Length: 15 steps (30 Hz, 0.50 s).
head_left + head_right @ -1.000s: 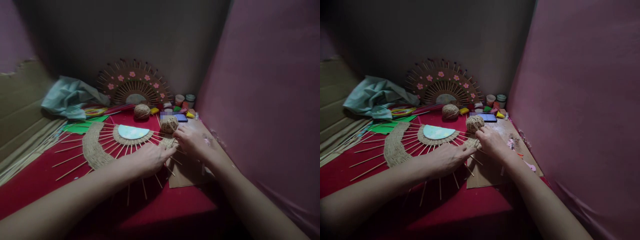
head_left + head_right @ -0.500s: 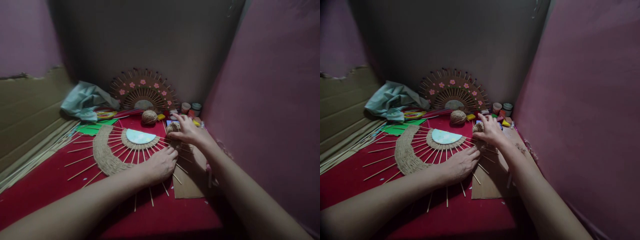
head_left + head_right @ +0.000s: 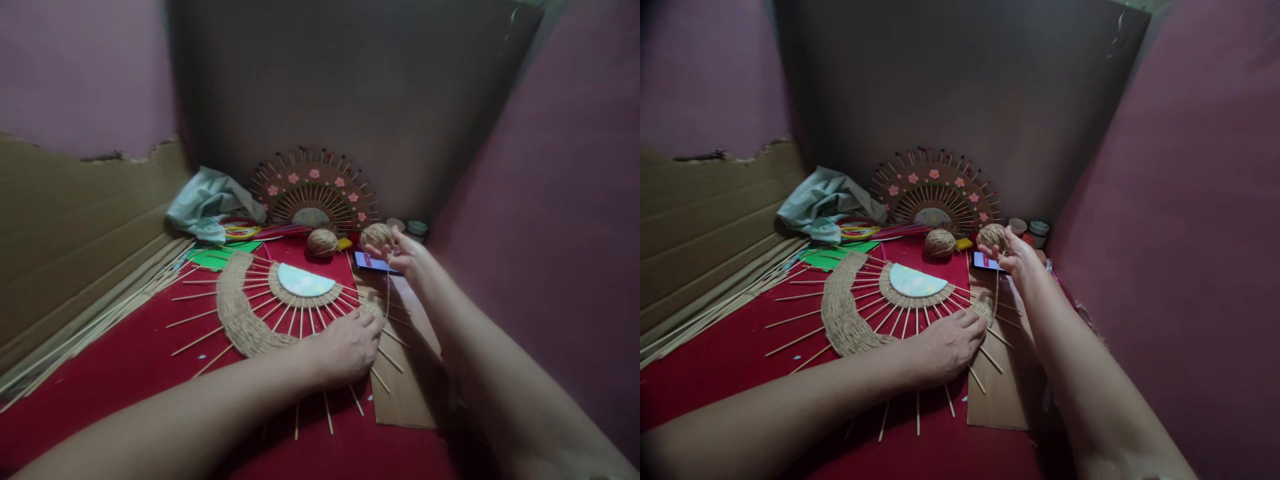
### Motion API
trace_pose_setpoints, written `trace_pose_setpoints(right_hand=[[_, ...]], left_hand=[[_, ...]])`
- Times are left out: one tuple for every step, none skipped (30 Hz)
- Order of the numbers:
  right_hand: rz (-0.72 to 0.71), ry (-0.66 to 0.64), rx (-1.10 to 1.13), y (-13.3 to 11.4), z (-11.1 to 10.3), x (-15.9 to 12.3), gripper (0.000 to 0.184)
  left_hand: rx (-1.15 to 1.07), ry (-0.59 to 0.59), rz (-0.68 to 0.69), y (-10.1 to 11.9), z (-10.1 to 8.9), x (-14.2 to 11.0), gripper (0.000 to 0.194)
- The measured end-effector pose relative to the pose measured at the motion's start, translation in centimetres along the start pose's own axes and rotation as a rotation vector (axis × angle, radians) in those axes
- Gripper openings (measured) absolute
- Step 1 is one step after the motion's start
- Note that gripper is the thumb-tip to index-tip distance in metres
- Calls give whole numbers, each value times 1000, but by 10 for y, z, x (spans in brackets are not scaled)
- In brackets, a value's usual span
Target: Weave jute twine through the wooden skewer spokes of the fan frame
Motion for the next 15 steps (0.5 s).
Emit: trace_pose_setpoints(right_hand=[[9,2,50,-7,1,0,22],[11,7,95,-16,2,-1,20],[6,10,136,-25,2,-3,17],[-2,14,169,-34,3,-6,13],[-18,18,198,-44,3,-9,12],[-48,22,227,-53,3,-12,14],[-95,26,251,-62,3,-15,15],[-149,20,265,-71,4,-19,16],[-194,9,266,-79,4,-22,15],[-236,-5,256,-87,5,-25,14],[-275,-21,233,-94,6,-28,14],[-313,-36,201,-100,7,-31,15],[-358,-50,168,-106,7,-35,16],[-401,-63,136,-112,8,-39,19],[-445,-77,105,-118,8,-43,22]], left_hand=[[4,10,5,0,0,0,24],[9,23,8,0,1,-1,24],[12,36,11,0,2,-1,24],[13,47,14,0,4,-1,24],[13,55,16,0,5,-1,24],[11,60,17,0,7,-1,24],[8,63,18,-1,8,-1,23],[4,65,19,-1,9,-1,23],[1,67,21,-2,10,-1,22],[-4,69,21,-2,11,-1,22],[-8,69,23,-2,11,-1,22],[-10,67,25,-2,11,-1,22],[-9,63,29,-3,11,-1,22],[-5,58,33,-2,10,-1,21],[1,53,36,-2,10,-1,21]])
Point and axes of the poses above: each hand's wrist, its own x-axis towards the middle knuckle, its own z-axis out of the palm, y = z × x, the point moved 3 cm from there along x, towards the middle knuckle, and after that the axes turned 10 degrees about -x, right-handed, at the moved point
